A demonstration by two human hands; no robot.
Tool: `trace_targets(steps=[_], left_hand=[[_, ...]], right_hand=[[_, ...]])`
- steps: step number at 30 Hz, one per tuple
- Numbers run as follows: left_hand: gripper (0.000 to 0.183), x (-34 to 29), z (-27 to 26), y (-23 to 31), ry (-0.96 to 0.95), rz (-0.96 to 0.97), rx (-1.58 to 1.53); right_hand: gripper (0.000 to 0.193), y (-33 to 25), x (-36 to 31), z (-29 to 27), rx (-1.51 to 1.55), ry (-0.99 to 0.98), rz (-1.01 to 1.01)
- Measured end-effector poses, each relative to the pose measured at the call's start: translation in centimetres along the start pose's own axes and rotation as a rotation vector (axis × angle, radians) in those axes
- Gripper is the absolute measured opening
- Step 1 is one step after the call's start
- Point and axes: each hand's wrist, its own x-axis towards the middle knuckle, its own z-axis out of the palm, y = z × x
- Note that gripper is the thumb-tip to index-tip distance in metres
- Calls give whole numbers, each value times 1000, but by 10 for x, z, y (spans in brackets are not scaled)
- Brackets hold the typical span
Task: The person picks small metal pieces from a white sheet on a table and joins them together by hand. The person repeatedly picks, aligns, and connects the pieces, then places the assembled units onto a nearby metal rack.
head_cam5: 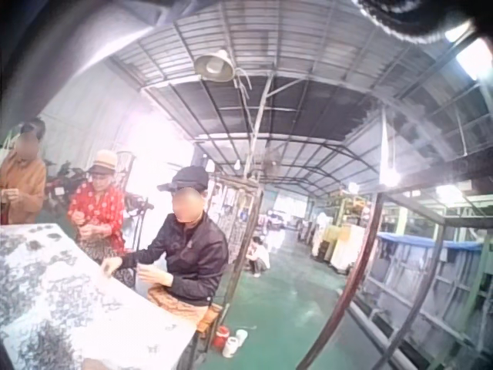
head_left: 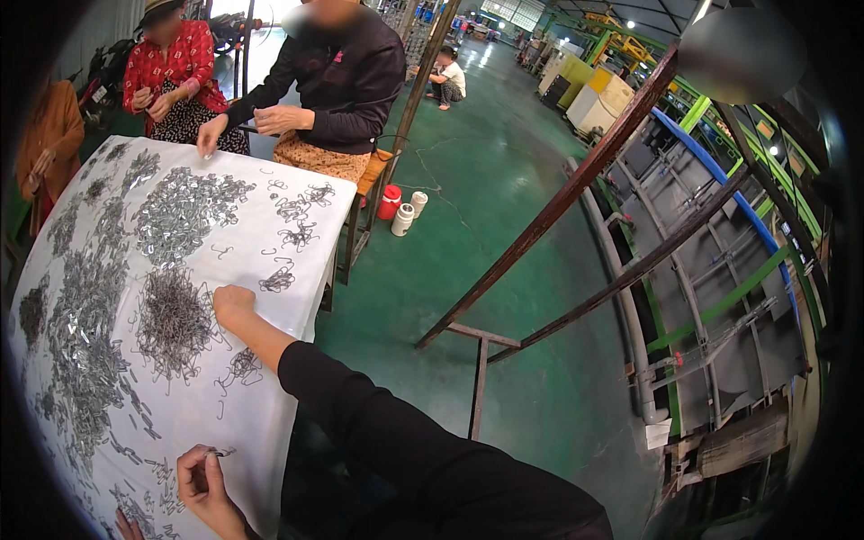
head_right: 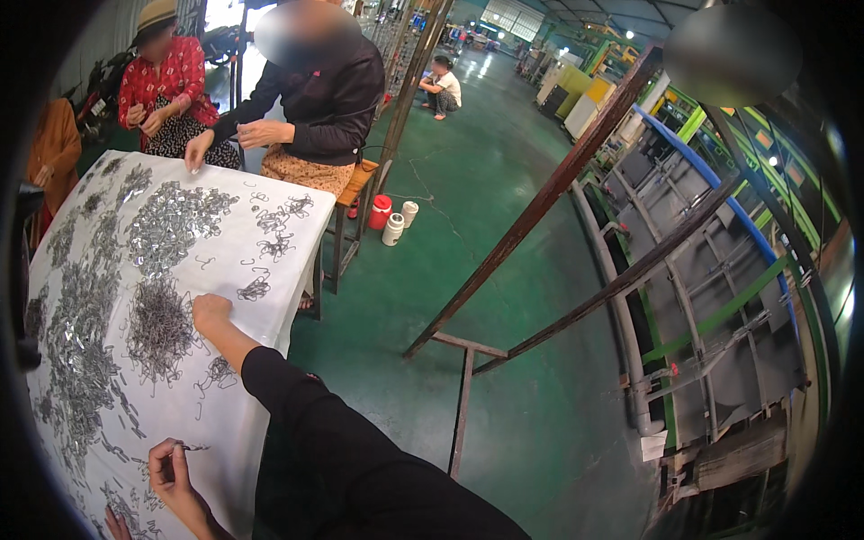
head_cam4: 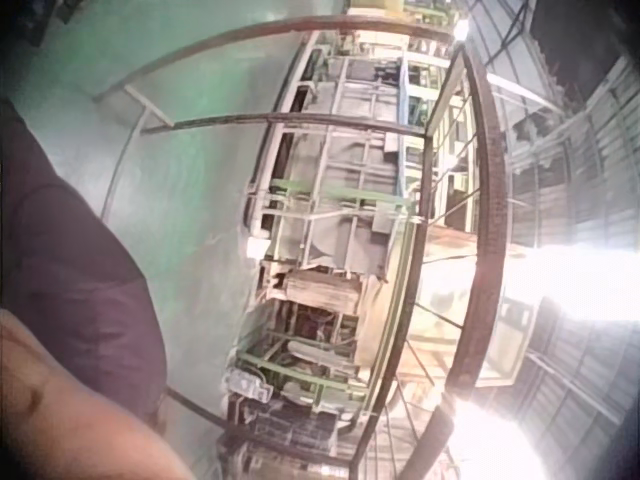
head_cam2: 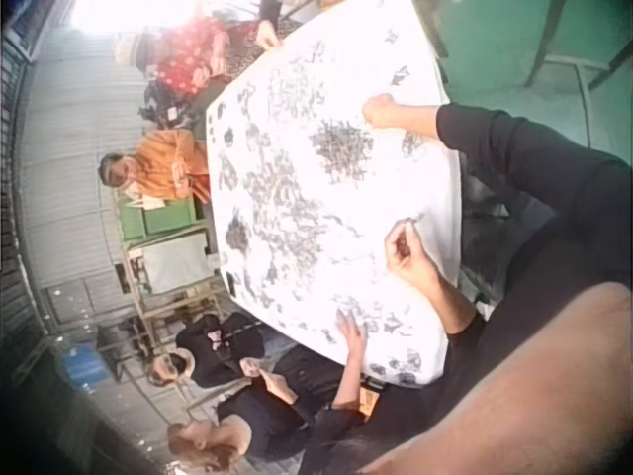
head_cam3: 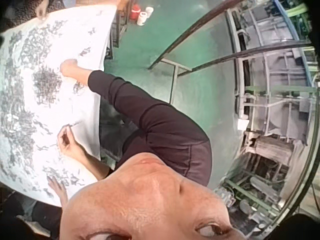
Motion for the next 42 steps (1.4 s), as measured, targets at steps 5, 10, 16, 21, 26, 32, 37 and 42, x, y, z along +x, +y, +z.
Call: trace_targets(steps=[5, 10, 16, 21, 26, 32, 37, 42], left_hand=[[5, -4, 5, 4, -14, 26, -27], [5, -4, 11, 9, 17, 2, -40], [6, 0, 15, 13, 32, 69, 52], [10, 4, 22, 8, 27, 79, 29], [14, 9, 27, 7, 11, 157, -31], [22, 8, 35, 6, 45, 199, -54], [27, 5, 35, 12, 62, 241, 36], [29, 2, 39, 12, 72, 309, 85]], right_hand=[[21, 13, -14, -11, 37, -15, -75], [20, 30, -20, -8, 282, -84, -149], [18, 43, 2, 12, -310, -107, -371], [19, 57, -54, -41, 1127, -434, -112], [21, 26, -153, -86, 1372, -470, -201], [13, 13, -224, -86, 1405, -329, -293], [10, 7, -228, -80, 1366, -231, -346], [8, 1, -235, -74, 1306, -15, -483]])
